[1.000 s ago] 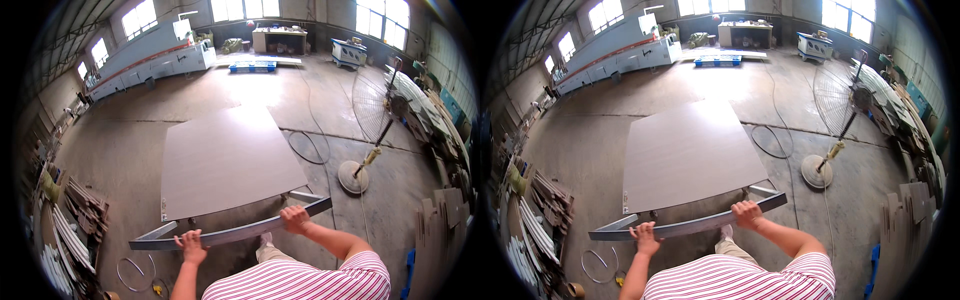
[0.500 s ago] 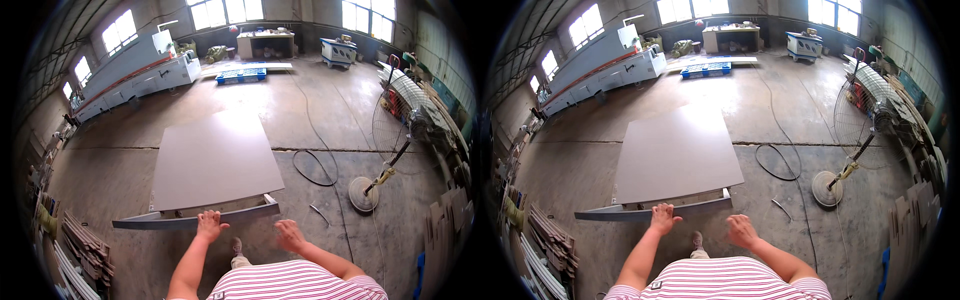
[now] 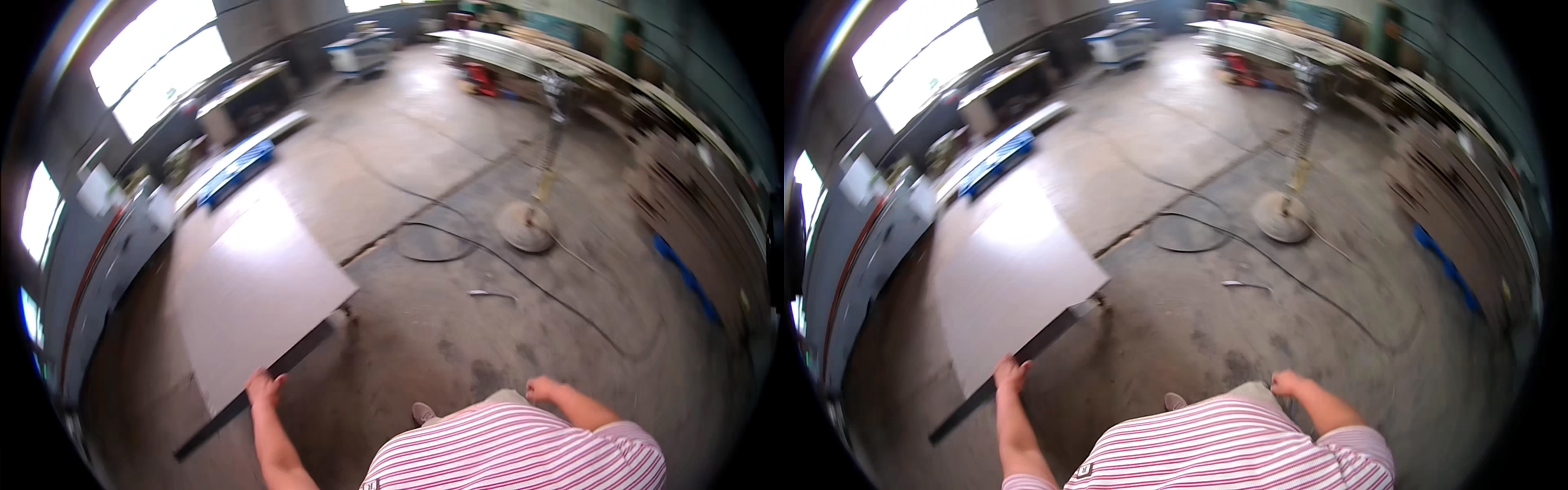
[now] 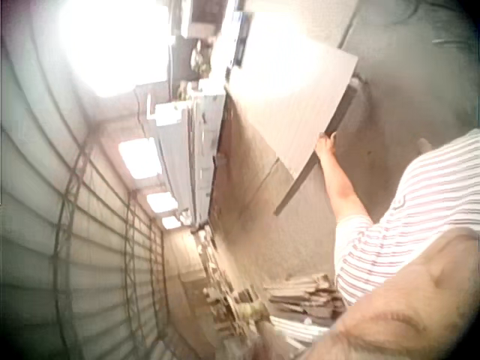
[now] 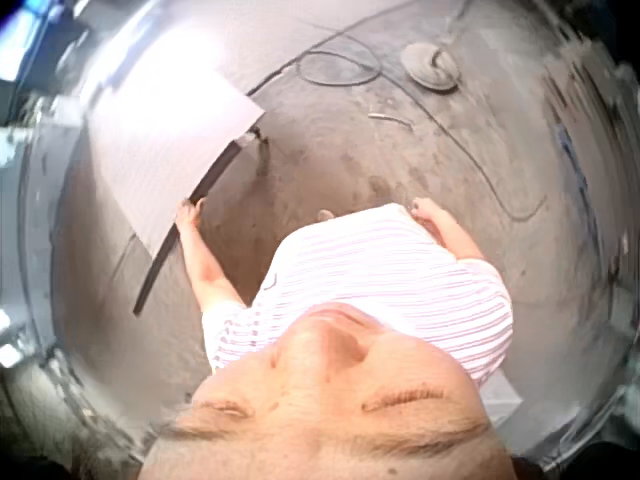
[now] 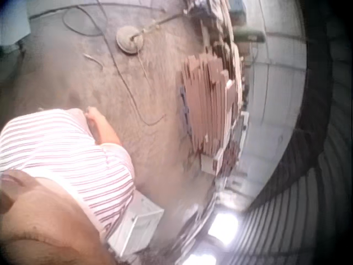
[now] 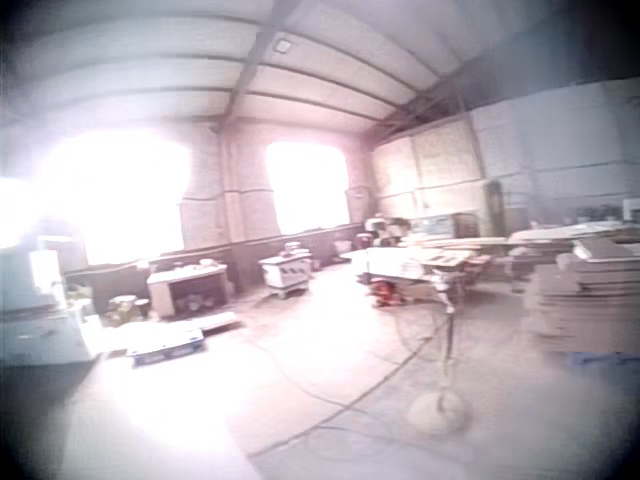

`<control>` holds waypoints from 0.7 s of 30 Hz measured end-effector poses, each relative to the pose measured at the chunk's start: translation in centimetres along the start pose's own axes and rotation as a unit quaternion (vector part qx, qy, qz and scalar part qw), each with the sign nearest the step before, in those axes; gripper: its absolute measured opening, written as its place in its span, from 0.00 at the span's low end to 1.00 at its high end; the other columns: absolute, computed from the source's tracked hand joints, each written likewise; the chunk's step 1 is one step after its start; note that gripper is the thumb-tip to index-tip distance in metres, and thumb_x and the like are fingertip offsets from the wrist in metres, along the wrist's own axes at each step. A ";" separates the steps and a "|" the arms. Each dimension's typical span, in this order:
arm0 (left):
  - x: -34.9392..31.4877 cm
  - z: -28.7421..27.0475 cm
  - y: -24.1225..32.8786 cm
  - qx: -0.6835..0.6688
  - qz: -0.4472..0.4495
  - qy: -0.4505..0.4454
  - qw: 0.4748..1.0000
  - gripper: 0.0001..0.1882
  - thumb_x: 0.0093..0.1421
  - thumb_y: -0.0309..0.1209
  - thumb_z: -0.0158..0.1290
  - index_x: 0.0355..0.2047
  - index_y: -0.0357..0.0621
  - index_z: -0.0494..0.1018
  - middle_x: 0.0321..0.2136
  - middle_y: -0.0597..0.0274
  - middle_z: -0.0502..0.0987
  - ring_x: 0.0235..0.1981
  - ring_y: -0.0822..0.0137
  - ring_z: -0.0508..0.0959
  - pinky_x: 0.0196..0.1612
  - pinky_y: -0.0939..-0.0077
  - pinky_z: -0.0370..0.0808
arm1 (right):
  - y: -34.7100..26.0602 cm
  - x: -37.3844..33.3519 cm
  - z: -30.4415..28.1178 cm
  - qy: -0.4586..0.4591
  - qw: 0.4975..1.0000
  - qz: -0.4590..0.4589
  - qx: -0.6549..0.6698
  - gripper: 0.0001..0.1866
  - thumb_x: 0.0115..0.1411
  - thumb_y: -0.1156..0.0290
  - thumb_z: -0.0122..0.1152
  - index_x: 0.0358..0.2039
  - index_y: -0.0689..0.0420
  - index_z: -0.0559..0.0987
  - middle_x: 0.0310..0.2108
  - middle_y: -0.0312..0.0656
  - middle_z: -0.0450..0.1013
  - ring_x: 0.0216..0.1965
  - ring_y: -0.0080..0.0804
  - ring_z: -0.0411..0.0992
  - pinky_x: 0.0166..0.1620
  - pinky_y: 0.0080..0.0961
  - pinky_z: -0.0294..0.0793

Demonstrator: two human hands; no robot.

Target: The person bundles flat cardboard pieces with white plastic straps in a workshop. They place pieces on a table, wrap straps around them, and stack the finished bundles. A coworker assists by handing over pieces and moving stacks.

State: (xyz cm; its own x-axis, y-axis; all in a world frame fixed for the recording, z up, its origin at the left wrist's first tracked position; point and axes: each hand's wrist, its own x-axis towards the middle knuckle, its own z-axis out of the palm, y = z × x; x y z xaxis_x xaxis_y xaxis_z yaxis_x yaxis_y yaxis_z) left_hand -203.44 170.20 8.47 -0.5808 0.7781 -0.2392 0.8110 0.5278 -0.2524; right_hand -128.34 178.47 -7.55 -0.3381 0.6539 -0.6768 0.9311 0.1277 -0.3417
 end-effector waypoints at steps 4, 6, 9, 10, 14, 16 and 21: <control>5.2 1.8 -3.9 -0.033 -0.015 -0.044 0.998 0.49 0.59 0.68 0.36 0.65 0.37 0.57 0.66 0.54 0.58 0.68 0.59 0.54 0.68 0.58 0.49 | 4.2 -3.1 2.4 0.113 0.983 0.106 0.095 0.16 0.51 0.58 0.59 0.35 0.55 0.79 0.36 0.50 0.78 0.41 0.50 0.76 0.44 0.42 0.75; 7.2 1.9 -4.2 -0.034 -0.014 -0.026 0.999 0.48 0.59 0.68 0.37 0.65 0.37 0.56 0.66 0.54 0.57 0.68 0.59 0.54 0.67 0.56 0.50 | 5.7 -5.6 3.2 0.124 0.976 0.140 0.113 0.15 0.52 0.58 0.59 0.35 0.55 0.79 0.36 0.50 0.78 0.40 0.49 0.76 0.44 0.41 0.75; 9.4 1.5 -2.5 -0.035 0.006 -0.017 0.999 0.49 0.59 0.67 0.38 0.64 0.33 0.55 0.65 0.47 0.58 0.67 0.54 0.56 0.67 0.59 0.52 | 8.3 -11.0 6.8 0.164 0.953 0.206 0.152 0.15 0.52 0.58 0.60 0.35 0.55 0.79 0.35 0.49 0.78 0.40 0.47 0.76 0.44 0.41 0.75; 10.7 2.2 -3.5 -0.024 0.020 -0.018 0.999 0.50 0.60 0.66 0.39 0.64 0.30 0.53 0.65 0.44 0.57 0.67 0.51 0.56 0.68 0.60 0.53 | 8.8 -12.4 8.2 0.181 0.943 0.224 0.168 0.16 0.53 0.57 0.60 0.35 0.55 0.79 0.34 0.48 0.78 0.39 0.46 0.77 0.44 0.40 0.75; 12.2 4.0 -3.0 0.030 0.031 -0.021 0.999 0.43 0.62 0.62 0.39 0.62 0.36 0.58 0.61 0.45 0.62 0.61 0.47 0.62 0.62 0.52 0.61 | 11.9 -18.4 14.9 0.258 0.891 0.314 0.203 0.13 0.53 0.58 0.59 0.30 0.55 0.80 0.31 0.47 0.79 0.34 0.45 0.77 0.39 0.40 0.75; 10.2 4.3 5.0 -0.008 0.097 0.017 0.995 0.42 0.62 0.61 0.40 0.62 0.36 0.58 0.60 0.45 0.63 0.59 0.47 0.64 0.61 0.52 0.62 | 13.9 -21.0 19.8 0.191 0.878 0.369 0.238 0.12 0.52 0.59 0.59 0.24 0.55 0.80 0.26 0.47 0.78 0.29 0.44 0.77 0.35 0.40 0.74; -6.5 5.4 36.9 -0.112 0.389 -0.077 0.911 0.39 0.61 0.57 0.44 0.61 0.38 0.59 0.56 0.45 0.66 0.55 0.47 0.68 0.58 0.52 0.65 | 18.9 -25.3 31.3 0.058 0.853 0.377 0.357 0.13 0.49 0.63 0.56 0.22 0.59 0.82 0.22 0.49 0.77 0.25 0.47 0.76 0.32 0.43 0.74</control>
State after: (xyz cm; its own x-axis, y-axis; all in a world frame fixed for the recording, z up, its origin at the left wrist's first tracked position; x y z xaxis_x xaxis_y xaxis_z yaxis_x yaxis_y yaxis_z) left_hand -170.14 182.79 -4.34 0.1868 0.8981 -0.3981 0.9655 -0.0930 0.2432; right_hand -106.41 141.00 -17.26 0.3733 0.4244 -0.8249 0.5438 -0.8205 -0.1761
